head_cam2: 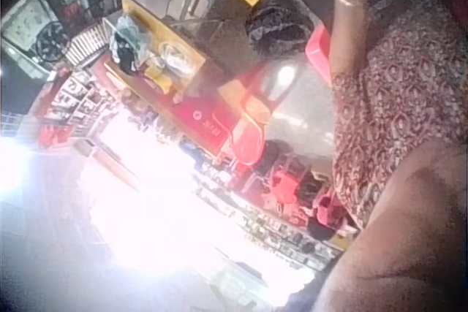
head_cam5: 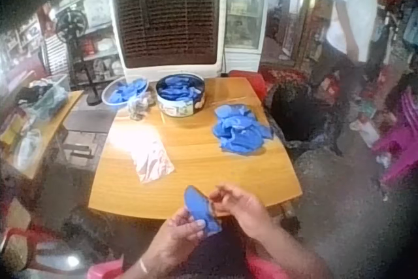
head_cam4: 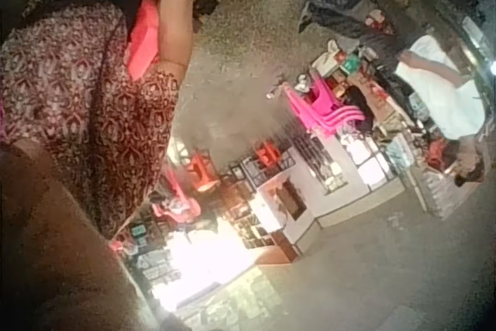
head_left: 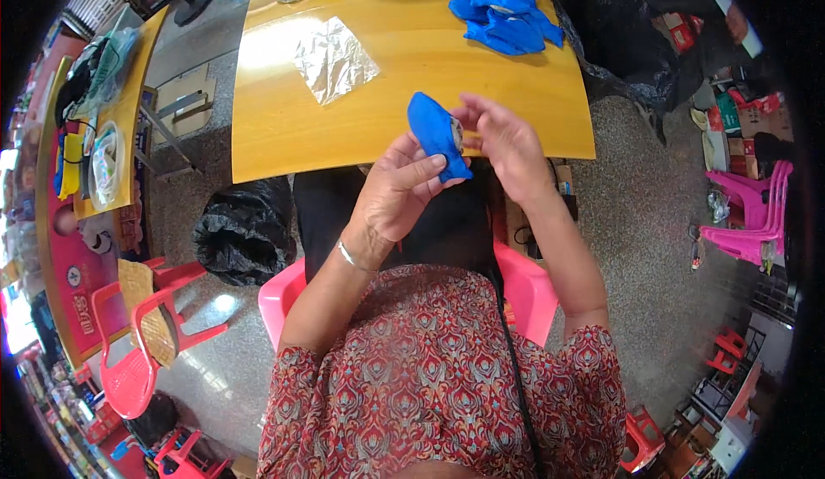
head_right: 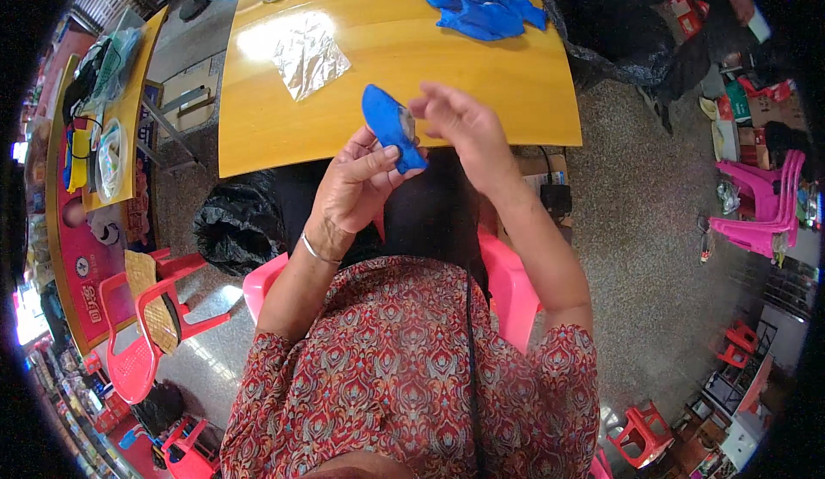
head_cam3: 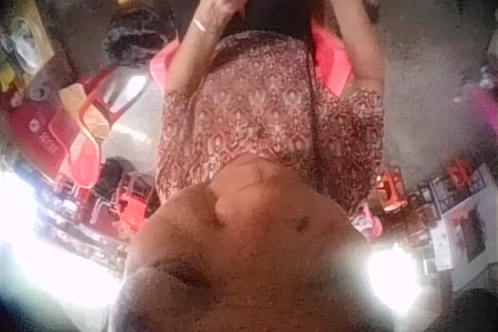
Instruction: The person sits at a table and repeatedly wraps small, clear plastic-wrapped items inside blue rubber gloves. They pick up a glove, insert the item, and tie the glove's opening to secure the contents. The process is repeated for multiple items throughout the clip.
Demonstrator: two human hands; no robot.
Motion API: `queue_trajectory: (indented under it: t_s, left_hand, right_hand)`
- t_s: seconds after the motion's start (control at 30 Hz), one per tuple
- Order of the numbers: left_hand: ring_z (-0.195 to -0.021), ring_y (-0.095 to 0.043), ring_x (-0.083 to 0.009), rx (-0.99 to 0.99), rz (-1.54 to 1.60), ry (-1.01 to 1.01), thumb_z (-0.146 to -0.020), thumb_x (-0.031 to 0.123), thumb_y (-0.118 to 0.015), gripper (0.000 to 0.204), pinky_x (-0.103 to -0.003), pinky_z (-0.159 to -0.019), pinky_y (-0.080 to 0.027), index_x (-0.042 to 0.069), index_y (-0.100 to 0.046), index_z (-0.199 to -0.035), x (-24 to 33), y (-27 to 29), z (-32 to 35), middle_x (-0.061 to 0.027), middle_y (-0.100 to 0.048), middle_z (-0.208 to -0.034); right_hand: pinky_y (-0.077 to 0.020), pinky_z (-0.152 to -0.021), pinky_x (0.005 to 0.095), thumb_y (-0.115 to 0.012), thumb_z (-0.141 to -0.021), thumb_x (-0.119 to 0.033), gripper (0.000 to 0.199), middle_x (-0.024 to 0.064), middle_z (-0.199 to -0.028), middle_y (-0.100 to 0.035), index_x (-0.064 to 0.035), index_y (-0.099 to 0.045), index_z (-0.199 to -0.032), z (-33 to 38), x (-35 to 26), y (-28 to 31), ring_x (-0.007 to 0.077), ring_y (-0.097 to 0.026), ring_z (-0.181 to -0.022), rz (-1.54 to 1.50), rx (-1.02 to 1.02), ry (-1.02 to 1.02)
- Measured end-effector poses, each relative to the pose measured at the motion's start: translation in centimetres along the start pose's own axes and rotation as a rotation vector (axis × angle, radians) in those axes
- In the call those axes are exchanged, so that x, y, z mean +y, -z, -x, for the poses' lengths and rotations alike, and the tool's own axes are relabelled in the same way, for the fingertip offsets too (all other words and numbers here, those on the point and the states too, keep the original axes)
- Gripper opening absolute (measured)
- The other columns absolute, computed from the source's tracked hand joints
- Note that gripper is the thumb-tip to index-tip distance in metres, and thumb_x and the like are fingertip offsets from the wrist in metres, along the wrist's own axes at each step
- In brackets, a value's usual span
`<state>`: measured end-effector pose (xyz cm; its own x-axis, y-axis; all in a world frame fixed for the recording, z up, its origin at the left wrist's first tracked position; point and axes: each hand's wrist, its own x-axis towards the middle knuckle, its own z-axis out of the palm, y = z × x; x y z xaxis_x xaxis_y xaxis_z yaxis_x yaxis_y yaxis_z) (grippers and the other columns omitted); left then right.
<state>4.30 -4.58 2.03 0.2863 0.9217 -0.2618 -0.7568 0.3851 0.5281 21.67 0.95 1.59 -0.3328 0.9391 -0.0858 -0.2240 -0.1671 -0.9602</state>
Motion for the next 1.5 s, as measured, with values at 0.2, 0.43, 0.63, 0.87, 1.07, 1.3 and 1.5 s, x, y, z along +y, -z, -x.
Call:
queue_trajectory:
  t_s: [0.2, 0.43, 0.63, 0.87, 1.07, 1.3, 1.5]
  left_hand:
    - [-0.104, -0.059, -0.0172, 0.141, -0.109, -0.087, -0.091, 0.006, -0.059, 0.033, -0.031, -0.088, -0.049, 0.003, -0.052, -0.123, -1.0, -1.0, 0.4, -0.0074, -0.060, -0.114]
    - [-0.101, -0.060, -0.0164, 0.229, -0.457, -0.270, -0.094, 0.010, -0.055, 0.030, -0.030, -0.087, -0.049, 0.001, -0.051, -0.122, -0.7, 0.1, 1.0, -0.0075, -0.059, -0.113]
    - [-0.094, -0.063, -0.0202, 0.400, -0.326, -0.258, -0.095, 0.010, -0.054, 0.027, -0.030, -0.080, -0.053, -0.003, -0.051, -0.118, 0.2, 2.4, 2.0, -0.0141, -0.060, -0.108]
    - [-0.091, -0.064, -0.0208, 0.323, -0.237, -0.156, -0.095, 0.011, -0.055, 0.024, -0.031, -0.080, -0.053, -0.003, -0.053, -0.114, -1.2, 2.8, 2.8, -0.0145, -0.062, -0.104]
    - [-0.109, -0.058, -0.0238, 0.284, -0.109, 0.076, -0.094, 0.020, -0.057, 0.037, -0.037, -0.093, -0.047, -0.001, -0.050, -0.124, -4.0, 2.1, 2.7, -0.0168, -0.058, -0.119]
    - [-0.122, -0.050, -0.0239, 0.039, -0.022, -0.191, -0.093, 0.026, -0.059, 0.044, -0.043, -0.102, -0.039, 0.008, -0.046, -0.132, -3.7, 0.9, 2.1, -0.0125, -0.054, -0.129]
    - [-0.119, -0.053, -0.0244, -0.054, 0.125, -0.278, -0.094, 0.022, -0.058, 0.038, -0.040, -0.102, -0.039, 0.006, -0.050, -0.127, -2.7, -0.5, 3.0, -0.0142, -0.055, -0.128]
  right_hand:
    - [-0.0468, -0.085, 0.0285, -0.068, -0.087, -0.020, 0.035, 0.0114, -0.104, -0.064, 0.0031, -0.061, -0.112, 2.3, 0.0, -1.1, 0.0185, -0.061, -0.099, 0.460, -0.140, 0.211]
    - [-0.0483, -0.079, 0.0244, -0.064, -0.090, -0.014, 0.030, 0.0099, -0.104, -0.064, 0.0044, -0.061, -0.114, 2.1, -1.1, -0.7, 0.0145, -0.061, -0.092, 0.569, -0.073, 0.256]
    - [-0.0516, -0.058, 0.0254, -0.062, -0.091, -0.018, 0.025, 0.0112, -0.089, -0.069, 0.0026, -0.063, -0.103, 2.2, -1.3, 1.2, 0.0171, -0.067, -0.067, 0.157, -0.078, -0.129]
    - [-0.0517, -0.057, 0.0217, -0.068, -0.087, -0.016, 0.026, 0.0083, -0.081, -0.067, 0.0016, -0.063, -0.105, 1.8, -1.4, 2.6, 0.0121, -0.066, -0.066, 0.287, 0.071, -0.161]
    - [-0.0525, -0.064, 0.0229, -0.068, -0.086, -0.009, 0.025, 0.0062, -0.089, -0.067, 0.0020, -0.062, -0.109, 2.3, -1.3, 1.3, 0.0117, -0.065, -0.072, 0.427, 0.124, -0.112]
    - [-0.0519, -0.078, 0.0260, -0.069, -0.083, -0.006, 0.033, 0.0095, -0.104, -0.067, -0.0017, -0.060, -0.115, 5.5, -1.4, -2.4, 0.0166, -0.065, -0.092, 0.573, 0.023, 0.211]
    - [-0.0532, -0.070, 0.0286, -0.072, -0.081, -0.009, 0.033, 0.0108, -0.098, -0.067, -0.0067, -0.062, -0.112, 5.1, -2.2, -3.1, 0.0234, -0.067, -0.085, 0.790, -0.113, 0.603]
